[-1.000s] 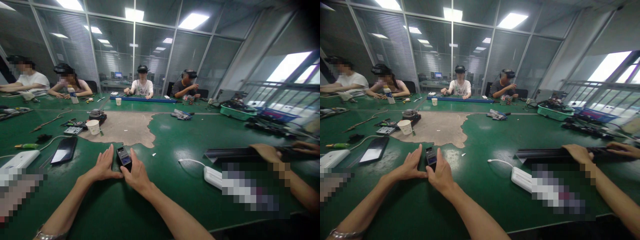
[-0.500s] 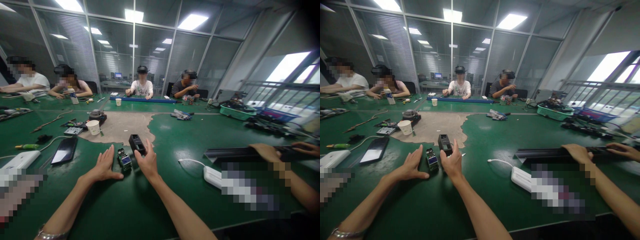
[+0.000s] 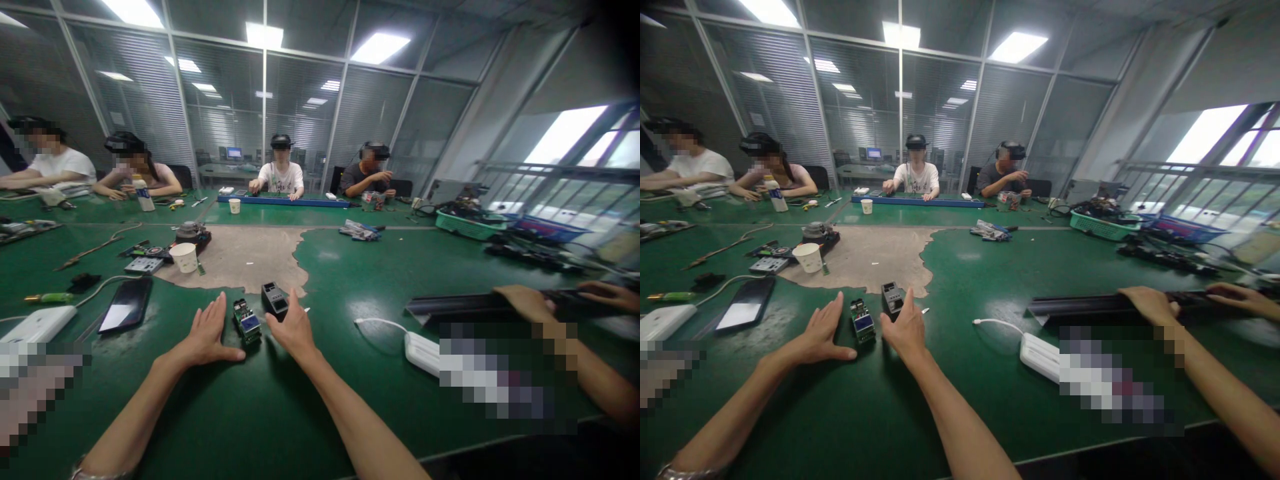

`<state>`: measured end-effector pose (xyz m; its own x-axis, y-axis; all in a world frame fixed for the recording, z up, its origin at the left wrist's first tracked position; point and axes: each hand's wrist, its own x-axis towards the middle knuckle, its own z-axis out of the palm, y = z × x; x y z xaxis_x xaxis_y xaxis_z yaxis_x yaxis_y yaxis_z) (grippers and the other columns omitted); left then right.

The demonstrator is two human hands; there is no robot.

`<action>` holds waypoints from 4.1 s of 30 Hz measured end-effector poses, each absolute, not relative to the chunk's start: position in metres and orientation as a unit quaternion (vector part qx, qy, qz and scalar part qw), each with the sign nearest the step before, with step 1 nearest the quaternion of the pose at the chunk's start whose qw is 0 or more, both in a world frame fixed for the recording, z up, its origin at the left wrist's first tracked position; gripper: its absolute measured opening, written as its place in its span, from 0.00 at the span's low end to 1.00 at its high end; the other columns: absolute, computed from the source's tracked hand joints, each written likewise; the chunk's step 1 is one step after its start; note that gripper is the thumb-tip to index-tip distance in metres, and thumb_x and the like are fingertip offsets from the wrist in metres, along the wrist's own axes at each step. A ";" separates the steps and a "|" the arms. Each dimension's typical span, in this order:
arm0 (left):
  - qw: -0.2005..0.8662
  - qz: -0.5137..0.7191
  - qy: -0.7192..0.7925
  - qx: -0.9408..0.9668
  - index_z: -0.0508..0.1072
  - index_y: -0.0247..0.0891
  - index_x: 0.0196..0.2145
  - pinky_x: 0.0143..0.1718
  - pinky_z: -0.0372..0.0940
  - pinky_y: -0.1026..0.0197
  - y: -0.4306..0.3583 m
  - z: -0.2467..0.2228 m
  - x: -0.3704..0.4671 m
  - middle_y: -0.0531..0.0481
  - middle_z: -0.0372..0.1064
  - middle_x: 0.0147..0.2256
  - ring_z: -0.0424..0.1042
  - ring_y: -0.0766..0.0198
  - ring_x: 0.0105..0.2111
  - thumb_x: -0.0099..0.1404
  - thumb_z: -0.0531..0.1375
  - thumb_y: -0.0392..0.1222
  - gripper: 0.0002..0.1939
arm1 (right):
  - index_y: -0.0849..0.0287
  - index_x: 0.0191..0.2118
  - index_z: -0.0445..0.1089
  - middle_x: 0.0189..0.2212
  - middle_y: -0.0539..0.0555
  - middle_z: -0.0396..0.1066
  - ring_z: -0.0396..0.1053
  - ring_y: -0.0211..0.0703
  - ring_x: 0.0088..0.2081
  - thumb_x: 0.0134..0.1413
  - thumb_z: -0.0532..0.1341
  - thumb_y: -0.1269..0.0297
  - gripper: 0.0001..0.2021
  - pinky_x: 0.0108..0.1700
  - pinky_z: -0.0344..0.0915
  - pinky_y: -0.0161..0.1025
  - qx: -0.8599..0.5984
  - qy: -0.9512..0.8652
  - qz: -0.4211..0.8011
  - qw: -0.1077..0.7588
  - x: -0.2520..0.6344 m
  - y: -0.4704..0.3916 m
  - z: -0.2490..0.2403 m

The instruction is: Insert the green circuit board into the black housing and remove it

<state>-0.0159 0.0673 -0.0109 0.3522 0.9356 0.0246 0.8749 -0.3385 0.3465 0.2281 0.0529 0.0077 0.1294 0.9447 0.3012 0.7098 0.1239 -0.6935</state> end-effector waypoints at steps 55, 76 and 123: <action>0.128 0.051 0.597 0.790 0.29 0.24 0.69 0.65 0.30 0.34 0.061 0.003 -0.005 0.24 0.32 0.69 0.32 0.35 0.68 0.46 0.62 0.69 0.70 | 0.66 0.67 0.49 0.59 0.67 0.64 0.65 0.56 0.59 0.51 0.65 0.63 0.41 0.61 0.62 0.51 -0.469 -0.735 0.225 0.434 0.190 0.026 0.003; 0.128 0.021 0.597 0.792 0.25 0.24 0.69 0.65 0.29 0.36 0.063 0.001 -0.008 0.27 0.28 0.69 0.29 0.37 0.69 0.45 0.59 0.75 0.74 | 0.68 0.65 0.55 0.54 0.65 0.71 0.68 0.54 0.57 0.48 0.65 0.62 0.39 0.60 0.63 0.47 -0.601 -0.607 0.211 0.475 0.230 0.056 0.023; 0.117 0.075 0.587 0.798 0.20 0.29 0.68 0.65 0.31 0.35 0.066 -0.014 -0.014 0.29 0.30 0.70 0.33 0.35 0.69 0.46 0.62 0.70 0.73 | 0.64 0.70 0.43 0.56 0.65 0.68 0.69 0.56 0.54 0.54 0.62 0.58 0.42 0.55 0.67 0.50 -0.482 -0.761 0.146 0.410 0.194 0.020 0.032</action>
